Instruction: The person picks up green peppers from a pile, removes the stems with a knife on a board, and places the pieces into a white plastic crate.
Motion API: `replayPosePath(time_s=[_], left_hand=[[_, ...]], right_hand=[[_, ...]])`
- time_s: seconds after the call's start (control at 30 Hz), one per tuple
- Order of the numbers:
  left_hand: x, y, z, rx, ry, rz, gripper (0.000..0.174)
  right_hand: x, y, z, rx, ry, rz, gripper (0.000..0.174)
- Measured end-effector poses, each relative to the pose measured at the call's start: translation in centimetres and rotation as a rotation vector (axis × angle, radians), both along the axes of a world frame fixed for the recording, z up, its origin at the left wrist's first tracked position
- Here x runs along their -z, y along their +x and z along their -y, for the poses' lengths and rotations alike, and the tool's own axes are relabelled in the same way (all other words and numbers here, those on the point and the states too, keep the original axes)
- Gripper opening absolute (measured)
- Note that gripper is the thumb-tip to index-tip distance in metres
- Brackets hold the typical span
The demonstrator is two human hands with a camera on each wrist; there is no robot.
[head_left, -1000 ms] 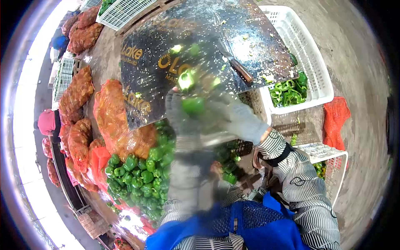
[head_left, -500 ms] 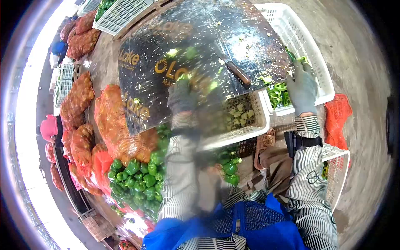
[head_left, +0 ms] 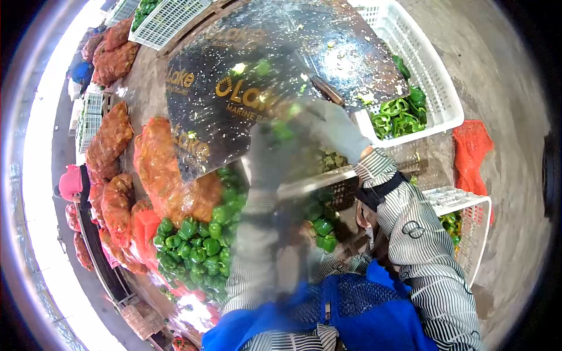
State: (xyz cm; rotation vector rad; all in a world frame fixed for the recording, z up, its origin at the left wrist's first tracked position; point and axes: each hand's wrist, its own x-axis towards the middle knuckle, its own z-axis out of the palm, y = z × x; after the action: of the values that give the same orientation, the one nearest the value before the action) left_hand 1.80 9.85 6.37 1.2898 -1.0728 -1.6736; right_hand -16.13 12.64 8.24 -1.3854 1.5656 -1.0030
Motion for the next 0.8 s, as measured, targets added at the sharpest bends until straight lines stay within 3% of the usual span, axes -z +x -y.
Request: replayPosePath(time_s=[0.03,0.07,0.1,0.17,0.2,0.27,0.3,0.33,0.37,0.43,0.47,0.5,0.53,0.57,0.63,0.67,0.7,0.73,0.77,0.8], left_hand=[[-1.4,-0.5,-1.4,0.003,0.006,-0.008,0.058],[-2.3,-0.8,-2.6,0.109,-0.183,0.096,0.058],[-3.4,-1.2,-3.6,0.213,-0.373,0.198,0.057],[-5.4,-2.0,-4.4,0.200,-0.327,0.272,0.052],[-5.5,-2.0,-4.6,0.188,-0.253,0.189,0.048],[-5.0,-1.9,-4.8,0.166,-0.130,-0.054,0.042],[-4.9,-1.7,-4.9,0.163,-0.125,-0.058,0.042],[-4.8,-1.6,-4.9,0.178,-0.028,-0.275,0.042],[-4.7,-1.4,-4.9,0.193,0.069,-0.493,0.042],[-4.2,-0.8,-4.9,0.225,-0.010,-0.534,0.040],[-4.1,-0.6,-5.0,0.211,-0.161,-0.328,0.039],[-4.0,-0.2,-5.1,0.193,-0.310,-0.116,0.038],[-4.4,0.2,-4.8,0.143,0.033,-0.306,0.037],[-4.6,0.6,-4.7,0.132,0.034,-0.307,0.037],[-4.8,1.2,-4.5,0.383,-0.429,0.341,0.042],[-2.8,1.3,-4.7,0.250,-0.393,0.065,0.043],[-1.8,1.6,-4.8,0.248,-0.392,0.065,0.043],[-1.1,1.9,-4.9,0.246,-0.544,0.077,0.044],[-0.7,2.1,-5.0,0.244,-0.697,0.090,0.045],[-4.2,1.2,-4.5,0.095,0.172,-0.309,0.043]], right_hand=[[0.9,0.5,0.4,-0.004,0.010,0.234,0.033],[2.6,1.1,1.1,-0.028,-0.015,0.441,0.035],[2.6,1.4,1.4,-0.026,-0.009,0.432,0.035],[2.5,2.2,2.0,-0.055,-0.026,0.546,0.032],[0.2,2.6,1.7,0.029,0.080,0.752,0.026],[0.4,2.6,1.3,0.073,0.159,0.798,0.020],[0.5,2.7,1.2,0.116,0.233,0.853,0.019],[0.5,3.7,1.4,0.115,0.237,0.848,0.019],[0.5,5.4,1.7,0.265,0.213,0.831,0.014],[1.2,8.2,2.0,0.564,0.166,0.784,0.030],[2.0,8.6,2.0,0.561,0.171,0.776,0.030],[3.3,9.0,2.1,0.564,-0.054,0.629,0.032],[4.7,9.5,2.2,0.557,-0.275,0.480,0.034],[5.8,10.0,2.4,0.543,-0.494,0.331,0.036],[6.9,10.6,2.6,0.501,-0.925,0.022,0.040],[7.0,9.5,2.4,0.497,-0.923,0.023,0.040],[6.0,7.3,1.8,0.260,-0.839,-0.215,0.038],[5.0,6.2,1.5,0.023,-0.741,-0.445,0.037],[4.3,6.4,1.3,0.020,-0.740,-0.443,0.037],[3.7,6.6,1.0,0.030,-0.651,-0.308,0.035]])
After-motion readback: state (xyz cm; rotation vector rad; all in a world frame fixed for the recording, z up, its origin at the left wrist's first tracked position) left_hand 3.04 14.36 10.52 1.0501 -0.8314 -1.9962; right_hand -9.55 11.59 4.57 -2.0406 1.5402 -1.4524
